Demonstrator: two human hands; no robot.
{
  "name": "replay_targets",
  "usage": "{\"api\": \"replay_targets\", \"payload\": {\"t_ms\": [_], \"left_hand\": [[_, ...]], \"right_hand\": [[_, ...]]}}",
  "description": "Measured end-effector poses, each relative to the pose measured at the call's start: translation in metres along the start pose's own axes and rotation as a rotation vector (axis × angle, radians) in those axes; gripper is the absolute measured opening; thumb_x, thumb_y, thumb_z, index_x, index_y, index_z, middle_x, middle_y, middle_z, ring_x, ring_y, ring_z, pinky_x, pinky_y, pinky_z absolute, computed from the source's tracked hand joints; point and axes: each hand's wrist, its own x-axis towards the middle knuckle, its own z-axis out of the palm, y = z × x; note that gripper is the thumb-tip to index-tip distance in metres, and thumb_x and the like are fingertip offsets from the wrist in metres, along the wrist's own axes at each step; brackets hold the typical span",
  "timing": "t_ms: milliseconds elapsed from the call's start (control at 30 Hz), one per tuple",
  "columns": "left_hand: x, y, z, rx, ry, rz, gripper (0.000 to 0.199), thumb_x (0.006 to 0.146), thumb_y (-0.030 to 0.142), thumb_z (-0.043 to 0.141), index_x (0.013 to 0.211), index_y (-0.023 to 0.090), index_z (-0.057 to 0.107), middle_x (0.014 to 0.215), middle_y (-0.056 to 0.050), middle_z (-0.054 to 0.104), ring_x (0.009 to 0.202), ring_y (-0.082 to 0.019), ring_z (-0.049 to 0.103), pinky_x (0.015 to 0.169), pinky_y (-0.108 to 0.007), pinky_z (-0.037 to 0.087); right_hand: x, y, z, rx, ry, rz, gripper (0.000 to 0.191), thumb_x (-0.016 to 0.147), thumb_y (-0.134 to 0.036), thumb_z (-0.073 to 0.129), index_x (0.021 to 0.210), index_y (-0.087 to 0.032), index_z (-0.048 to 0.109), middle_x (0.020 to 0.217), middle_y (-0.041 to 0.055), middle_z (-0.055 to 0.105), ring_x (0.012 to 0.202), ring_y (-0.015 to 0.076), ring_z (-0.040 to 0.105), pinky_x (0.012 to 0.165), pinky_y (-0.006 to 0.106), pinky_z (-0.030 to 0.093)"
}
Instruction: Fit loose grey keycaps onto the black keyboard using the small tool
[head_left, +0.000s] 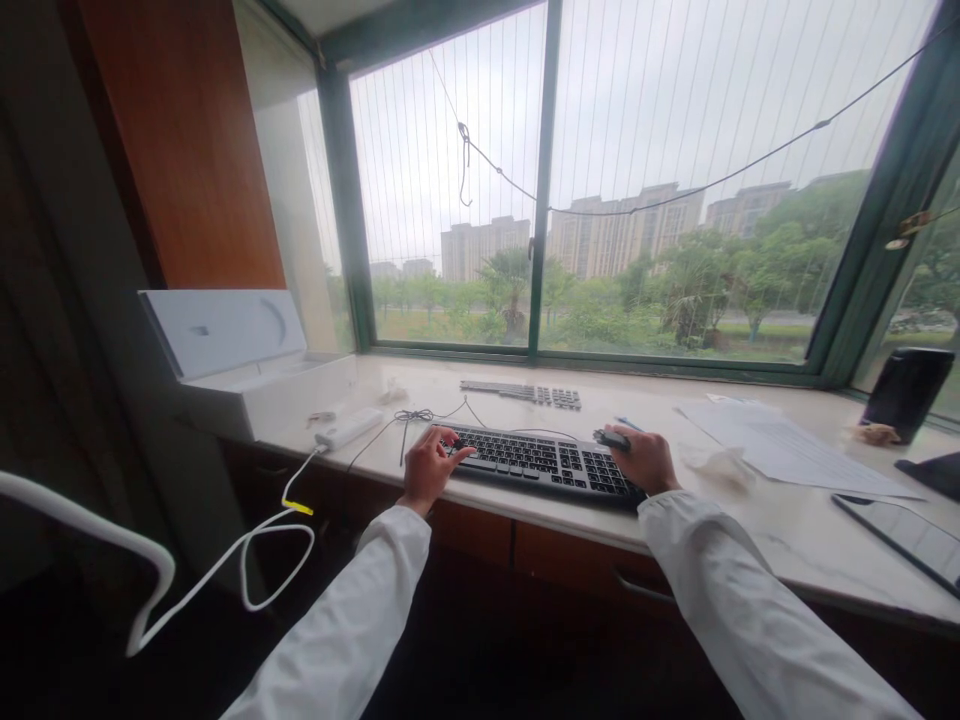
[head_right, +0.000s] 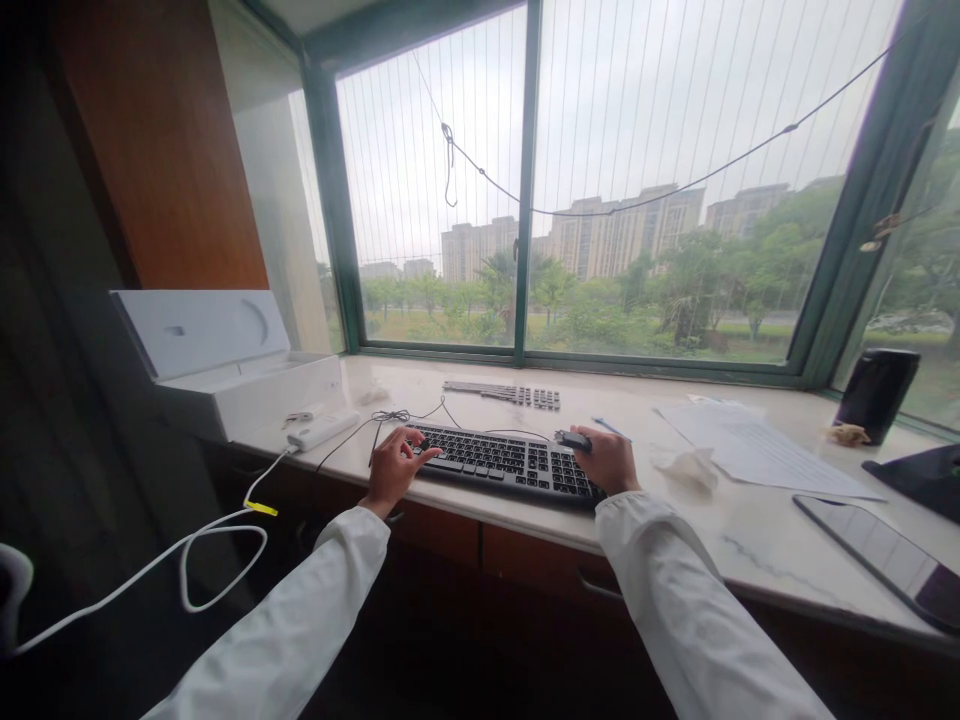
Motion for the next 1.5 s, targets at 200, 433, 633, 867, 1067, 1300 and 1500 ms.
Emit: {"api": "replay_targets", "payload": {"t_ms": [200,433,633,867,1067,1300,1500], "left_hand": [[-0.0005,-0.0009,0.001,-0.014,0.002,-0.012,0.038,0.076,0.057,0.068,0.084,0.021,0.06,0.083,0.002,0.065,0.054,-0.01,0.055,0.062,-0.025,0.045],[0.0003,-0.0043,0.0028,-0.012,-0.022,-0.003,0.037,0.077,0.056,0.068,0.086,0.021,0.062,0.085,0.0,0.066,0.055,-0.011,0.055,0.063,-0.025,0.045],[0.0013,-0.0064,0.0036,-0.02,-0.021,-0.011,0.035,0.076,0.054,0.071,0.085,0.021,0.062,0.085,0.0,0.067,0.055,-0.011,0.055,0.062,-0.025,0.044],[0.0014,-0.0071,0.0039,-0.032,-0.026,-0.026,0.038,0.073,0.056,0.072,0.086,0.021,0.061,0.084,0.002,0.066,0.055,-0.011,0.054,0.061,-0.025,0.044],[0.0005,-0.0057,0.0035,-0.021,-0.01,-0.027,0.042,0.071,0.06,0.071,0.085,0.022,0.061,0.084,0.002,0.066,0.054,-0.011,0.053,0.061,-0.026,0.043],[0.0004,-0.0047,0.0021,-0.023,-0.005,-0.024,0.039,0.075,0.057,0.07,0.086,0.021,0.061,0.084,0.002,0.065,0.053,-0.01,0.053,0.061,-0.025,0.044],[-0.0002,-0.0029,0.0015,-0.006,0.025,-0.011,0.036,0.079,0.056,0.067,0.089,0.021,0.063,0.086,0.001,0.066,0.055,-0.01,0.053,0.063,-0.025,0.044]], "right_hand": [[-0.0009,0.0043,0.0032,-0.03,-0.003,0.037,0.042,0.091,-0.046,0.04,0.077,-0.023,0.072,0.069,0.0062,0.071,0.06,0.0202,0.063,0.059,0.029,0.036],[-0.0024,0.0069,0.0031,-0.072,-0.032,0.045,0.033,0.088,-0.04,0.045,0.086,-0.025,0.074,0.073,0.0048,0.073,0.062,0.0202,0.063,0.059,0.029,0.037],[-0.0026,0.0038,0.0004,-0.086,-0.034,0.063,0.032,0.088,-0.04,0.047,0.085,-0.025,0.075,0.074,0.0053,0.073,0.063,0.02,0.064,0.06,0.029,0.037],[-0.0021,0.0008,-0.0029,-0.088,-0.055,0.076,0.031,0.088,-0.038,0.048,0.088,-0.024,0.075,0.079,0.0057,0.074,0.065,0.0194,0.065,0.06,0.027,0.037],[-0.0013,0.0013,-0.0021,-0.077,-0.067,0.075,0.035,0.09,-0.041,0.046,0.086,-0.024,0.075,0.076,0.0057,0.074,0.066,0.0208,0.066,0.06,0.028,0.037],[-0.0013,0.0021,0.0005,-0.069,-0.065,0.056,0.032,0.089,-0.039,0.046,0.088,-0.025,0.075,0.075,0.0044,0.073,0.067,0.0207,0.066,0.061,0.028,0.039],[-0.0006,0.0036,0.0012,-0.067,-0.056,0.065,0.034,0.09,-0.041,0.044,0.089,-0.024,0.074,0.074,0.0051,0.073,0.068,0.0215,0.067,0.06,0.028,0.039]]}}
